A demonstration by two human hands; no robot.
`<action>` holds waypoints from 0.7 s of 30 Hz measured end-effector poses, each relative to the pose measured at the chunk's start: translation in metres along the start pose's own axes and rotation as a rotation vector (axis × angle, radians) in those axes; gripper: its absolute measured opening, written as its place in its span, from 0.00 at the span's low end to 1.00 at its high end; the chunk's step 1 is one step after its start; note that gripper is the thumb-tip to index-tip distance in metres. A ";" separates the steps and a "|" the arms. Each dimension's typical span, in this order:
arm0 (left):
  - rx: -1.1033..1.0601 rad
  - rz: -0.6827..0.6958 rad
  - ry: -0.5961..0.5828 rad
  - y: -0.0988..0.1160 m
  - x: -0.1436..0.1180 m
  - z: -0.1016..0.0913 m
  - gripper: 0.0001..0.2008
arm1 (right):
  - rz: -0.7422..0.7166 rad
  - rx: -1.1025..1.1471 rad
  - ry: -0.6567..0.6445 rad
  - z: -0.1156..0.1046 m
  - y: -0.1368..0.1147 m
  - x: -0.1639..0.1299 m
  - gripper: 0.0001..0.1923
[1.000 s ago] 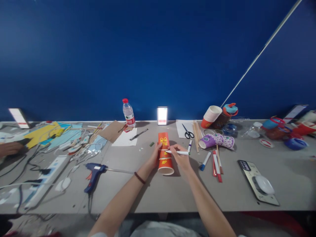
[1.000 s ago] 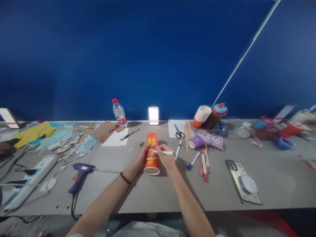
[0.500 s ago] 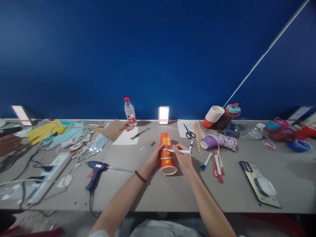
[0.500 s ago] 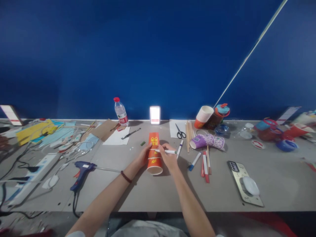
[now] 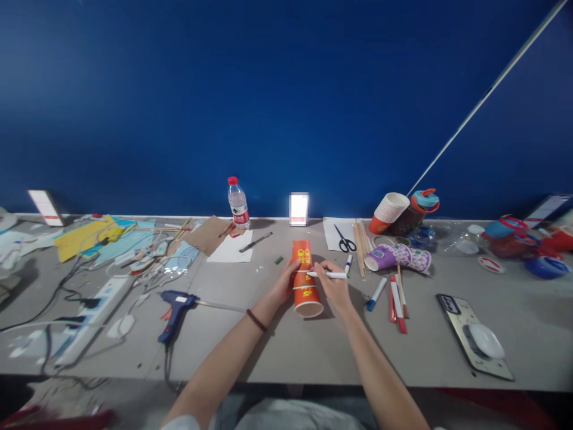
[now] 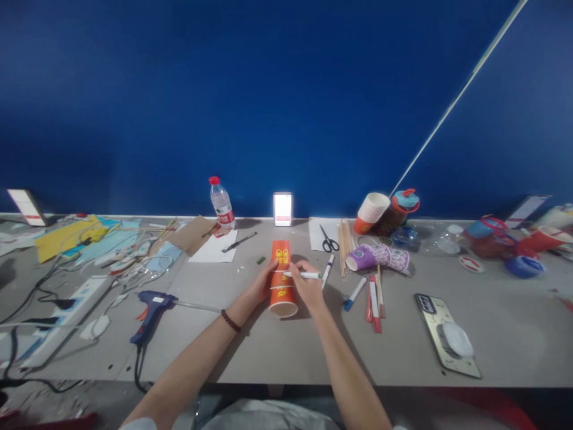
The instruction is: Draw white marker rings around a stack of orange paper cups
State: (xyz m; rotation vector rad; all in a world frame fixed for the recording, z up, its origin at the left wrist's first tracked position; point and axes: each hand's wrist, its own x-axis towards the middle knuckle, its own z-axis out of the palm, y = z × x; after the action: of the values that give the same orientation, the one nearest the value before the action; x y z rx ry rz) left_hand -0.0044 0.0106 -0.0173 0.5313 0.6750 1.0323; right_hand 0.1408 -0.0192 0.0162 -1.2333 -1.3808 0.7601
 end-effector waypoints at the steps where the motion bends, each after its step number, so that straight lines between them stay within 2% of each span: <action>1: 0.000 0.006 0.006 0.000 0.000 0.001 0.17 | 0.001 0.000 -0.001 0.000 0.000 0.000 0.17; 15: 0.001 0.026 0.001 0.002 -0.002 0.005 0.17 | 0.055 0.039 -0.037 0.000 -0.003 -0.001 0.17; 21: 0.016 0.016 0.001 0.001 0.000 0.001 0.18 | 0.072 0.042 0.001 0.000 -0.007 0.000 0.16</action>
State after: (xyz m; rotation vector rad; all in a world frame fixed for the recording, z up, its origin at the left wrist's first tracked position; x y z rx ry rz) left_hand -0.0041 0.0106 -0.0158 0.5514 0.6815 1.0431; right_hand 0.1386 -0.0209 0.0224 -1.2557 -1.3190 0.8344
